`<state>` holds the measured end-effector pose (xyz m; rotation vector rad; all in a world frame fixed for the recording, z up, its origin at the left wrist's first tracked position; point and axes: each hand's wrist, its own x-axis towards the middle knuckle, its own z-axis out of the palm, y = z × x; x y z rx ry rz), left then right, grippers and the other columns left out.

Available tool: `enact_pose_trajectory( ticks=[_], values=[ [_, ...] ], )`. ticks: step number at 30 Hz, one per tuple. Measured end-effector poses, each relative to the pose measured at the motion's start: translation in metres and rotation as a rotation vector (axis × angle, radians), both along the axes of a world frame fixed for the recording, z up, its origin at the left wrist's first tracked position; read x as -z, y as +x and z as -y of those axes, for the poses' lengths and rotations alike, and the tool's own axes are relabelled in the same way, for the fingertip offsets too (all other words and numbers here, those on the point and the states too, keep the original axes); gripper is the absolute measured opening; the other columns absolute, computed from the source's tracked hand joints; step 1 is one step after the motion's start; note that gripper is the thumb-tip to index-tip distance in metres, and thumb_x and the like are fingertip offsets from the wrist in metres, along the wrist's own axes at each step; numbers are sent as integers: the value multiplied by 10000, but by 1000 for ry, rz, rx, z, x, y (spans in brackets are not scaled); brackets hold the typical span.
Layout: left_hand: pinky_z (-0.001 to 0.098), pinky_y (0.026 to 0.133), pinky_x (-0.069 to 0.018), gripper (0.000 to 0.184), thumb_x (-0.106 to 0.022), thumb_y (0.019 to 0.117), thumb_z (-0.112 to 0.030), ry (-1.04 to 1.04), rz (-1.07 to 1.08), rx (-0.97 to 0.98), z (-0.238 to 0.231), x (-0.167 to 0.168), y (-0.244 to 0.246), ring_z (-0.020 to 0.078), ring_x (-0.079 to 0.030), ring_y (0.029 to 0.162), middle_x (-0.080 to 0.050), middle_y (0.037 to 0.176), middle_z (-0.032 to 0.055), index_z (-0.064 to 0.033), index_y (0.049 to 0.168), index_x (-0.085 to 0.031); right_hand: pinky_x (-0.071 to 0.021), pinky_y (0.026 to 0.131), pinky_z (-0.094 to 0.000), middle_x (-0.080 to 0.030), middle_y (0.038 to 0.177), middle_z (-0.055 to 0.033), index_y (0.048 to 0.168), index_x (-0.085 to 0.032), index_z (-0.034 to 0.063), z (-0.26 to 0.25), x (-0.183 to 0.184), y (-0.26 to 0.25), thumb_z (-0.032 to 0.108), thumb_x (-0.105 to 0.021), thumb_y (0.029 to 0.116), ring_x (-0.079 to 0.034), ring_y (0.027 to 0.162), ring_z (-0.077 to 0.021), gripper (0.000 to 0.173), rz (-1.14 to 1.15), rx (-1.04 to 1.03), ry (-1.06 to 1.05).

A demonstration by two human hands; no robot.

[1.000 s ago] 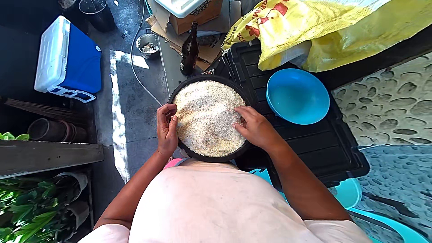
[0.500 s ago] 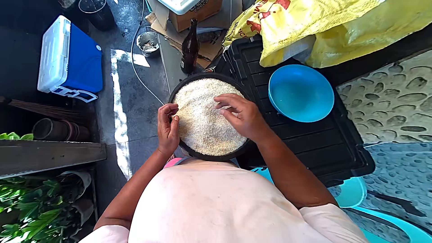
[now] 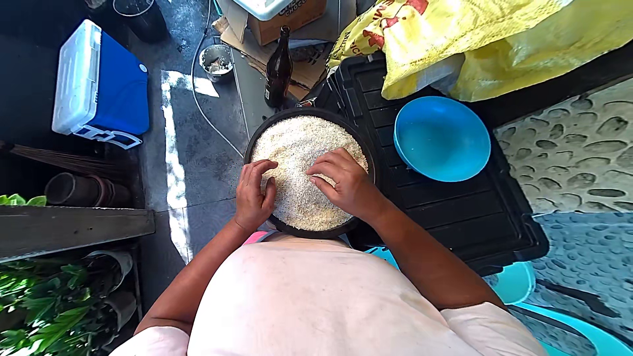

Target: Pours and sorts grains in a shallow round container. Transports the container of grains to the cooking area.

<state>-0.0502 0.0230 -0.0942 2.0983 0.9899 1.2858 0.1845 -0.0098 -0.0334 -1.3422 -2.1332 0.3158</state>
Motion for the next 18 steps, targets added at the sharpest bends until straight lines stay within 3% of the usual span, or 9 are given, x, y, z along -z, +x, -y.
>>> enact_pose_trajectory(
  ticks=[5, 8, 14, 18],
  values=[
    [401, 1042, -478, 291, -528, 935, -15, 21, -19, -34, 1, 1, 1, 269, -607, 1171, -671, 1216, 152, 16, 1204, -635, -513, 826, -415, -683, 1002, -112, 1023, -763, 75, -35, 4, -10, 110, -609, 993, -605, 950, -306, 161, 151, 21, 47],
    [399, 1028, -484, 284, -535, 931, -11, 38, -23, -52, 0, 3, 1, 268, -611, 1149, -674, 1205, 150, 11, 1190, -649, -519, 832, -431, -678, 1017, -117, 1051, -763, 75, -54, 12, -14, 100, -597, 992, -604, 968, -321, 179, 204, 21, 4],
    [390, 1018, -492, 283, -528, 940, -13, 37, -22, -62, 0, 3, 0, 268, -608, 1150, -665, 1213, 153, 8, 1197, -646, -510, 812, -454, -668, 1008, -122, 1039, -758, 63, -66, 22, -19, 190, -591, 1021, -600, 961, -335, 210, 293, 8, -11],
    [387, 1019, -496, 283, -532, 940, -18, 38, -14, -65, -1, 5, 0, 259, -610, 1150, -666, 1209, 145, 6, 1197, -649, -509, 814, -424, -686, 980, -110, 980, -762, 68, -69, 25, -12, 149, -603, 1004, -610, 934, -300, 180, 162, -4, 27]
  ],
)
